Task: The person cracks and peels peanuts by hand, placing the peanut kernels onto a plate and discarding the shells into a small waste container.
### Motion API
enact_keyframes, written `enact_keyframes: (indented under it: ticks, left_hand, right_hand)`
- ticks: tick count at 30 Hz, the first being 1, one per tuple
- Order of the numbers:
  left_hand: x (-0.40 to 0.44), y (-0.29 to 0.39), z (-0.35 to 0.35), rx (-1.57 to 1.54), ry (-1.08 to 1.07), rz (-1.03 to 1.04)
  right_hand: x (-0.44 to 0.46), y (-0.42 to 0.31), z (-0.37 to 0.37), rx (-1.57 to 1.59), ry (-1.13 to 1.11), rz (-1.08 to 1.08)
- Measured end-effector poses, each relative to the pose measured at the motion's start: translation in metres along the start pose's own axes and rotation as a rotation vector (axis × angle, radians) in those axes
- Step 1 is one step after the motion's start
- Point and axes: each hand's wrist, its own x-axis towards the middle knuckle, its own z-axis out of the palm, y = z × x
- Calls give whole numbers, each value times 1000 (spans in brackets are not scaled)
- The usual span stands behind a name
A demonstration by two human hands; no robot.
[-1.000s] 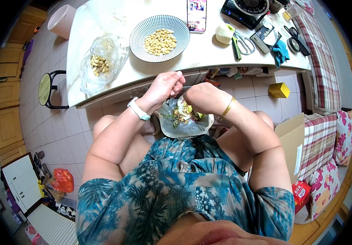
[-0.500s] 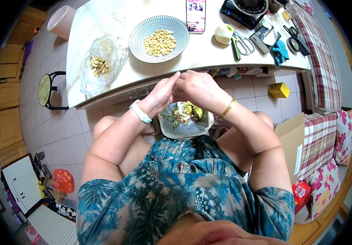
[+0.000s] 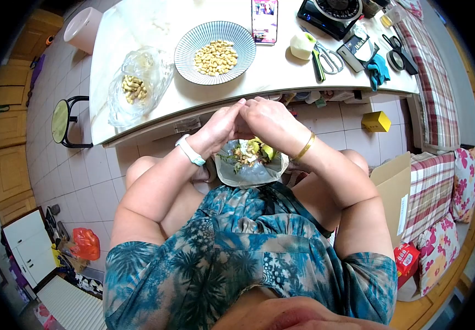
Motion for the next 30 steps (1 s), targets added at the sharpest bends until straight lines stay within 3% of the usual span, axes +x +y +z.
enact_keyframes:
  ticks: [10, 12, 18, 25, 28, 30]
  left_hand:
    - [1, 2, -4, 104, 67, 56]
    - [-1, 6, -2, 166, 71, 43]
    - [3, -1, -3, 318, 67, 88]
    - [2, 0, -6, 473, 23, 70]
    - [4, -9, -9, 565, -19, 95]
    - [4, -10, -8, 657, -59, 111]
  right_hand:
    - [5, 5, -17, 234, -8, -41]
    - [8, 7, -22, 395, -37, -19]
    - [13, 13, -19, 452, -162, -19]
    - [16, 10, -26, 424, -93, -20]
    - [26, 10, -38, 559, -149, 199]
    - [32, 16, -32, 603, -88, 213]
